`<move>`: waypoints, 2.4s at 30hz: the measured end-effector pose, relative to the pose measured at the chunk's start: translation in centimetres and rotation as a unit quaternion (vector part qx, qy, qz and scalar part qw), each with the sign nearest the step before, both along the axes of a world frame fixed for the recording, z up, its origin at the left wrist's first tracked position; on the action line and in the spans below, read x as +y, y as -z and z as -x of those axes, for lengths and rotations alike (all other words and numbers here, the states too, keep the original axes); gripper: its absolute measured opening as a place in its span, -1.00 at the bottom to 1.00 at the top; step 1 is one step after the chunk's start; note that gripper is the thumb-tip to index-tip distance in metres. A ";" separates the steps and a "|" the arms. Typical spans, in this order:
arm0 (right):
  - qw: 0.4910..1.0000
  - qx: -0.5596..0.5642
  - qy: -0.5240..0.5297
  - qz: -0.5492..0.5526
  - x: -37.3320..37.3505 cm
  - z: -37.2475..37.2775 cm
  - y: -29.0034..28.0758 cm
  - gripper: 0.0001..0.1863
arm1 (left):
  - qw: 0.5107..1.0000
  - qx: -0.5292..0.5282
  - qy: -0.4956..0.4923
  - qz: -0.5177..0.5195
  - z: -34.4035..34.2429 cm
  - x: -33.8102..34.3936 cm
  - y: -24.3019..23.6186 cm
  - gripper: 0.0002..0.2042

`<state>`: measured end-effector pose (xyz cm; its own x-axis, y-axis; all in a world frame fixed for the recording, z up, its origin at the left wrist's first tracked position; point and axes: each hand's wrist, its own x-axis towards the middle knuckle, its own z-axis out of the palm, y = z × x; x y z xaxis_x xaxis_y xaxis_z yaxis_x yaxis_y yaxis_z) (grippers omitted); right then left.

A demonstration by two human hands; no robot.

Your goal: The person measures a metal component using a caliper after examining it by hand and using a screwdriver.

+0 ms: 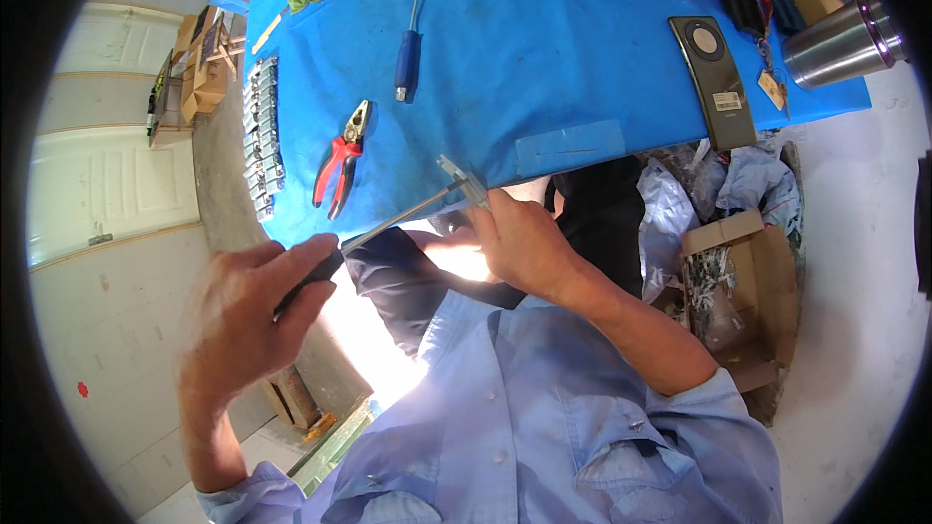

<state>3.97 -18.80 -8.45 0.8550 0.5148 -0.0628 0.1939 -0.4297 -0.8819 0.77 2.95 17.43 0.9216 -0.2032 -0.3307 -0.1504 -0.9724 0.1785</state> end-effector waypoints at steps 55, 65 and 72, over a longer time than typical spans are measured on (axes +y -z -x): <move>0.979 0.177 -0.089 0.042 -1.0 -2.5 -4.2 -0.66 | 0.972 0.126 -0.107 0.167 3.3 4.1 6.9 -0.63; 0.986 0.133 -0.089 0.047 -0.8 -2.1 -3.4 -0.57 | 0.966 0.093 -0.119 0.209 5.3 4.6 9.6 -0.59; 0.980 0.185 -0.055 0.040 -0.6 -1.9 -4.3 -0.58 | 0.983 0.054 -0.095 0.147 6.0 4.2 9.5 -0.58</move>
